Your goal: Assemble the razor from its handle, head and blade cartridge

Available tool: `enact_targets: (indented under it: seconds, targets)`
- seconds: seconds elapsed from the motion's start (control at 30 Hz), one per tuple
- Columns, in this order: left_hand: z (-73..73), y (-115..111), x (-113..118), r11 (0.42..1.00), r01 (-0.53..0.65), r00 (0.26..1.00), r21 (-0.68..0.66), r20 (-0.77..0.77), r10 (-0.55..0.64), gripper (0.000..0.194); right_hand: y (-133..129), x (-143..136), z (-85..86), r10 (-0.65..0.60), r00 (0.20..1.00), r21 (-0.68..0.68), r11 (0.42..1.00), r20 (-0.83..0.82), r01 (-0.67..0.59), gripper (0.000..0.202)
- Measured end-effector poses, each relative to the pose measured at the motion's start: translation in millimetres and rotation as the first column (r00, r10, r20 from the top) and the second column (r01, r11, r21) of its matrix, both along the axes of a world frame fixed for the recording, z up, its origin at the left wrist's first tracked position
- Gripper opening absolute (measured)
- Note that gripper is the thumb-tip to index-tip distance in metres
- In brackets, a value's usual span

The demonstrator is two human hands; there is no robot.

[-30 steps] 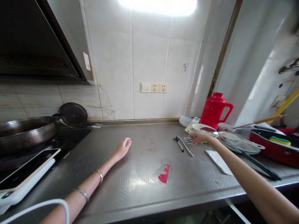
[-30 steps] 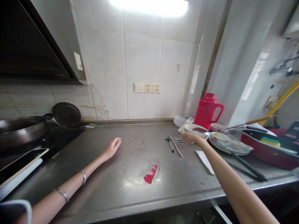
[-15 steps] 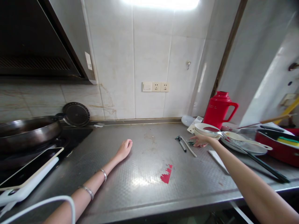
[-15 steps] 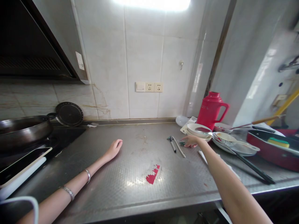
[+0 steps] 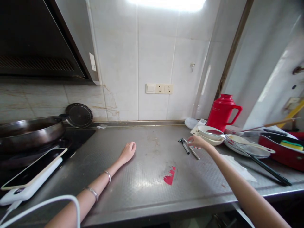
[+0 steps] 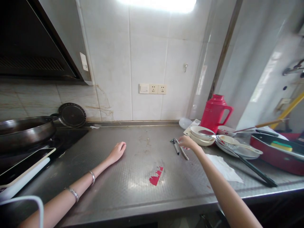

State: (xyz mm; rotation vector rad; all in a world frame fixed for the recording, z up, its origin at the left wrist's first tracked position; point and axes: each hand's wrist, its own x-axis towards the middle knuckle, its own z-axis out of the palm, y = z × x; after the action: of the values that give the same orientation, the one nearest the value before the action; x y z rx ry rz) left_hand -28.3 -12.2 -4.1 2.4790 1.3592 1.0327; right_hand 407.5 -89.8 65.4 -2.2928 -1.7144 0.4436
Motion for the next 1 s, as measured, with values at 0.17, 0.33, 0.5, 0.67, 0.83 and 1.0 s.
enact_targets:
  seconds: [0.17, 0.33, 0.5, 0.67, 0.83, 1.0]
  targets:
    - [0.2, -3.2, 0.0, 1.000, -0.006, 1.000, 0.012, -0.024, 0.006, 0.025, -6.7, -26.6, -25.4, -0.047, 0.988, 0.160, 0.987, 0.149, 0.023, 0.033]
    - [0.1, -5.2, -0.3, 1.000, 0.006, 0.999, 0.006, -0.035, -0.006, 0.023, -8.2, -39.7, -34.5, -0.097, 0.972, 0.128, 0.989, 0.213, 0.071, 0.023]
    - [-1.7, -5.0, 0.0, 0.999, 0.030, 0.999, 0.013, -0.046, -0.029, 0.021, -6.7, -41.2, -34.9, -0.115, 0.965, 0.121, 0.989, 0.236, 0.089, 0.024]
    - [-1.6, -5.4, 0.0, 1.000, 0.023, 0.999, 0.018, -0.043, -0.022, 0.021, -9.4, -41.5, -33.3, -0.123, 0.955, 0.107, 0.990, 0.269, 0.097, 0.027]
    - [-0.6, -7.9, 0.5, 0.999, 0.035, 0.999, 0.035, -0.015, -0.034, 0.019, -12.4, -58.1, -24.4, -0.165, 0.934, 0.158, 0.980, 0.318, 0.120, 0.030]
    - [1.4, -5.7, -0.1, 0.998, 0.029, 0.998, 0.047, 0.061, -0.032, 0.016, -4.7, -92.5, -24.1, -0.037, 0.935, 0.234, 0.971, 0.352, -0.050, 0.034]
